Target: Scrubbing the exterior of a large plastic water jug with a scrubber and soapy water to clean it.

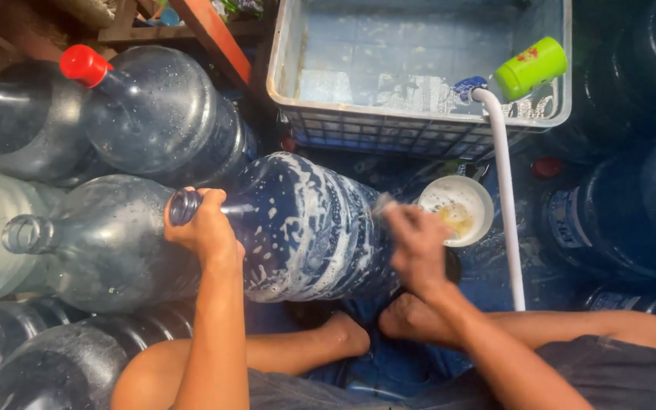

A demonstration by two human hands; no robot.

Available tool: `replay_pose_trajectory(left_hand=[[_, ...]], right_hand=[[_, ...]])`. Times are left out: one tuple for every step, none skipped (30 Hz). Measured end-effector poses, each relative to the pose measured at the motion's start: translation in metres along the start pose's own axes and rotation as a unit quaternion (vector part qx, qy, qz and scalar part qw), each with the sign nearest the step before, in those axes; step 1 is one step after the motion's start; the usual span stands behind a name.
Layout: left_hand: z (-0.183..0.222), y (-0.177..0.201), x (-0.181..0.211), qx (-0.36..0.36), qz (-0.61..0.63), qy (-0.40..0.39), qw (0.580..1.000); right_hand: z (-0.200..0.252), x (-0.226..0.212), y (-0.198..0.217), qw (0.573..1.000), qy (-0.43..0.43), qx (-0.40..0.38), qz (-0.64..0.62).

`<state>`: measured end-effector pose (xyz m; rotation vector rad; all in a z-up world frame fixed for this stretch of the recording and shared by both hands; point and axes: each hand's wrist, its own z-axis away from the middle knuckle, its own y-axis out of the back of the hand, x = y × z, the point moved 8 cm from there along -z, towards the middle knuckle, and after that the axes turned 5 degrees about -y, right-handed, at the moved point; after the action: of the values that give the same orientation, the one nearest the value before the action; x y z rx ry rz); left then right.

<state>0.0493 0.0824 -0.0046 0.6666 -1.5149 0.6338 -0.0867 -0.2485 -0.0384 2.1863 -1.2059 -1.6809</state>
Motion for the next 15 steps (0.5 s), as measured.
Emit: replay_pose_trajectory(left_hand=[[0.001,-0.003,0.005,-0.012,0.021,-0.006,1.0],[0.0,-0.002,0.005,-0.011,0.023,-0.008,1.0],[0.002,-0.001,0.004,-0.024,0.029,-0.008,0.999],[0.003,0.0,0.003,-0.037,0.034,-0.008,0.999],[0.006,0.001,0.005,-0.037,0.034,-0.009,0.999],[0.009,0.0,0.007,-0.045,0.04,-0.004,0.998],[0.011,-0.003,0.01,-0.052,0.048,-0.001,0.997],[0.011,-0.005,0.012,-0.052,0.051,-0.005,0.997],[0.014,-0.006,0.012,-0.06,0.062,-0.007,0.996],[0.016,-0.007,0.012,-0.068,0.073,-0.009,0.995],[0.014,-0.004,0.007,-0.063,0.072,-0.008,0.995],[0.011,-0.004,0.002,-0.079,0.068,-0.006,0.995],[0.008,-0.008,-0.001,-0.097,0.067,-0.007,0.993],[0.008,-0.008,-0.002,-0.095,0.069,-0.008,0.993],[0.007,-0.01,-0.002,-0.104,0.068,-0.017,0.992]], right_hand=[[-0.002,0.015,0.006,0.983,0.102,0.057,0.141],[0.001,0.047,0.004,0.983,0.105,0.059,0.14],[0.004,0.092,0.003,0.963,0.02,0.058,0.263],[0.01,0.137,0.006,0.921,-0.066,0.057,0.379],[0.019,0.162,0.003,0.921,-0.066,0.058,0.378],[0.028,0.196,-0.008,0.901,-0.108,-0.01,0.419],[0.035,0.231,-0.02,0.874,-0.149,-0.076,0.456],[0.033,0.234,-0.02,0.876,-0.147,-0.073,0.453],[0.037,0.239,-0.019,0.89,-0.168,-0.074,0.417],[0.04,0.245,-0.018,0.902,-0.189,-0.075,0.381],[0.032,0.223,-0.015,0.902,-0.186,-0.078,0.381],[0.024,0.203,-0.009,0.92,-0.207,-0.06,0.327],[0.013,0.184,-0.003,0.934,-0.229,-0.038,0.271],[0.004,0.163,-0.001,0.935,-0.225,-0.038,0.27],[-0.003,0.146,0.0,0.951,-0.255,-0.032,0.17]])
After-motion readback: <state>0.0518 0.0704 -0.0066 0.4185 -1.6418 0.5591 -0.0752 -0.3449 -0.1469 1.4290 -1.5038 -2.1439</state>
